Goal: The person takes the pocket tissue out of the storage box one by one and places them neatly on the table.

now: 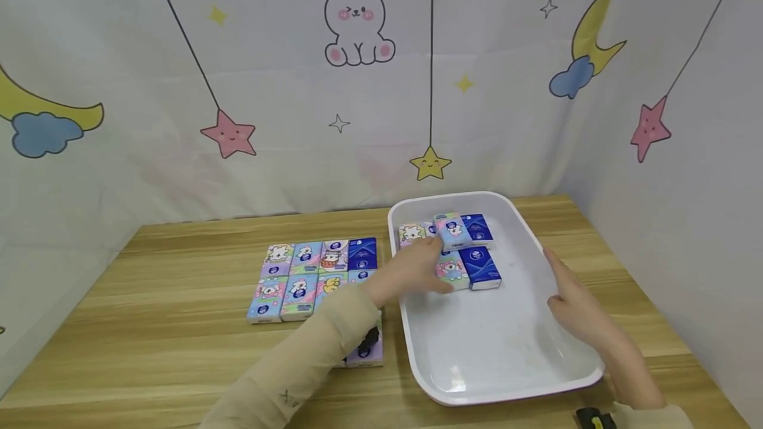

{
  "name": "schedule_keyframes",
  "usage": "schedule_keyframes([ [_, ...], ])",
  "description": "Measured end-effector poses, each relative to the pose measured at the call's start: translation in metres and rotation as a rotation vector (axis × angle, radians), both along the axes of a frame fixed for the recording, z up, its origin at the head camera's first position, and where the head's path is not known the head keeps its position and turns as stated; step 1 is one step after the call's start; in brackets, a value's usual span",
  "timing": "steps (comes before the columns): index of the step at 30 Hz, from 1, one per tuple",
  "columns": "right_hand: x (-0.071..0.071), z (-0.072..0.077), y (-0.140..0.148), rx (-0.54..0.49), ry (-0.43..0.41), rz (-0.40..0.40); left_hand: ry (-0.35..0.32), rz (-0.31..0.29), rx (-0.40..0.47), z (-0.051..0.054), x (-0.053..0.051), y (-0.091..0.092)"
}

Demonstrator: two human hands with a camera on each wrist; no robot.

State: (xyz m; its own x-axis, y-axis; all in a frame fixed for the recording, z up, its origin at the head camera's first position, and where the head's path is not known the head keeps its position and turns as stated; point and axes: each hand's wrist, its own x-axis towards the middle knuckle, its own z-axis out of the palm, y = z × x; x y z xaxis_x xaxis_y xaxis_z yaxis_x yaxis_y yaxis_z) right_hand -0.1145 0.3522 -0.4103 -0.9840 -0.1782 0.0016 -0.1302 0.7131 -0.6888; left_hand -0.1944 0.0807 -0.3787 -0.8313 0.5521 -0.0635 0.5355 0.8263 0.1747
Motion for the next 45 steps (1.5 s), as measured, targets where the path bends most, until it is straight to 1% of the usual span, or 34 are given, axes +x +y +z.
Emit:
schedule_keyframes([
  [4, -0.001, 0.001, 0.0, 0.006, 0.004, -0.003, 0.031, -0.005, -0.028, 0.0, 0.0, 0.003],
  [10, -0.001, 0.001, 0.0, 0.006, -0.001, -0.004, 0.01, -0.009, -0.037, -0.002, -0.002, 0.008],
  [20, -0.001, 0.0, 0.0, -0.003, 0.011, 0.004, 0.021, 0.0, -0.057, -0.004, -0.001, 0.013],
  [26, -0.002, 0.0, -0.001, 0.012, 0.019, -0.002, 0.006, 0.003, -0.083, -0.005, 0.001, 0.012],
  [29, -0.002, 0.0, -0.001, 0.013, 0.03, 0.0, 0.015, 0.001, -0.098, -0.004, 0.002, 0.008],
  [33, 0.0, -0.001, 0.0, 0.014, 0.052, 0.003, 0.039, -0.003, -0.111, 0.001, 0.007, 0.001],
  [37, 0.0, -0.002, 0.0, 0.017, 0.057, 0.003, 0.027, -0.006, -0.085, 0.008, 0.012, -0.006],
  [41, 0.0, 0.0, 0.0, 0.007, 0.028, 0.001, -0.004, -0.008, -0.03, 0.016, 0.018, -0.014],
  [45, 0.0, -0.001, 0.0, 0.004, 0.042, 0.008, -0.031, -0.013, 0.056, 0.027, 0.026, -0.025],
])
